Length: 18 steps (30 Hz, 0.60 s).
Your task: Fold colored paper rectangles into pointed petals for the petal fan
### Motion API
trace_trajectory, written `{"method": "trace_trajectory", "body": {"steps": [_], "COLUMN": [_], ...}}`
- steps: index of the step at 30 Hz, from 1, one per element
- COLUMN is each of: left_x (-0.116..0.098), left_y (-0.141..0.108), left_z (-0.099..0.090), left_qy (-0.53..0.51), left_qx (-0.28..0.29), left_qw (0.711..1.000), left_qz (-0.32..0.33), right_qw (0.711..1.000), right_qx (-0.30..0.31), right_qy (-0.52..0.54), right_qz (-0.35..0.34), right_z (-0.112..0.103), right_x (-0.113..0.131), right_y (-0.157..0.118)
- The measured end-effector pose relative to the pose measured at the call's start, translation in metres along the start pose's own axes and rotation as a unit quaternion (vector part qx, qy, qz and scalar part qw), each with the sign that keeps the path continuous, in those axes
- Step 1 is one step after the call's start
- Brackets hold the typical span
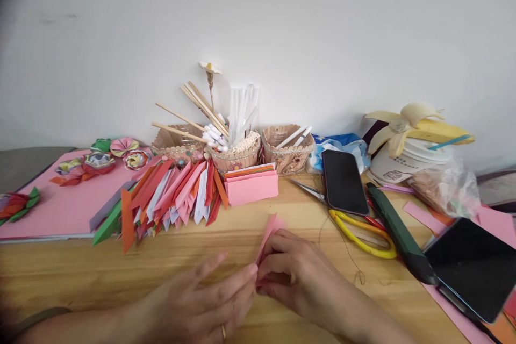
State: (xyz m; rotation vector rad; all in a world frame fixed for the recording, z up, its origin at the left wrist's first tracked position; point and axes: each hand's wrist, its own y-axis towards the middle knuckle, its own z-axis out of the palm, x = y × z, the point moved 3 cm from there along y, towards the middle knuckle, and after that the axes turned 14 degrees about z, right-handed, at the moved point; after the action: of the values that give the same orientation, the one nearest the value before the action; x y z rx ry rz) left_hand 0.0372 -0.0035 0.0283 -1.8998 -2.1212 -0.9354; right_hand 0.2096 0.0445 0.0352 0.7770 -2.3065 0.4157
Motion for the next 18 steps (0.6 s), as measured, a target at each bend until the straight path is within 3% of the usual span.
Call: {"method": "trace_trajectory", "body": {"steps": [3, 11, 18], "left_x": [-0.0012, -0.0056, -0.0043], "left_y": [-0.0014, -0.0024, -0.0009], "left_z": [0.0044, 0.0069, 0.01], "left_qy": [-0.023, -0.03, -0.066], "left_qx": [0.008, -0.049, -0.072], "left_qw": [1.0, 0.996, 0.988], "left_qz": [-0.014, -0.061, -0.12], "right_qw": [1.0, 0.999, 0.996], "right_qx": [0.01, -0.003, -0.052], "right_qy": [0.013, 0.035, -0.004], "right_qz": [0.014, 0.041, 0.068], "right_z": [-0.0019, -0.0037, 0.0044], "right_x": [-0.0015, -0.0028, -0.0043], "right_y": [0.0014, 0.0001, 0.0025]}}
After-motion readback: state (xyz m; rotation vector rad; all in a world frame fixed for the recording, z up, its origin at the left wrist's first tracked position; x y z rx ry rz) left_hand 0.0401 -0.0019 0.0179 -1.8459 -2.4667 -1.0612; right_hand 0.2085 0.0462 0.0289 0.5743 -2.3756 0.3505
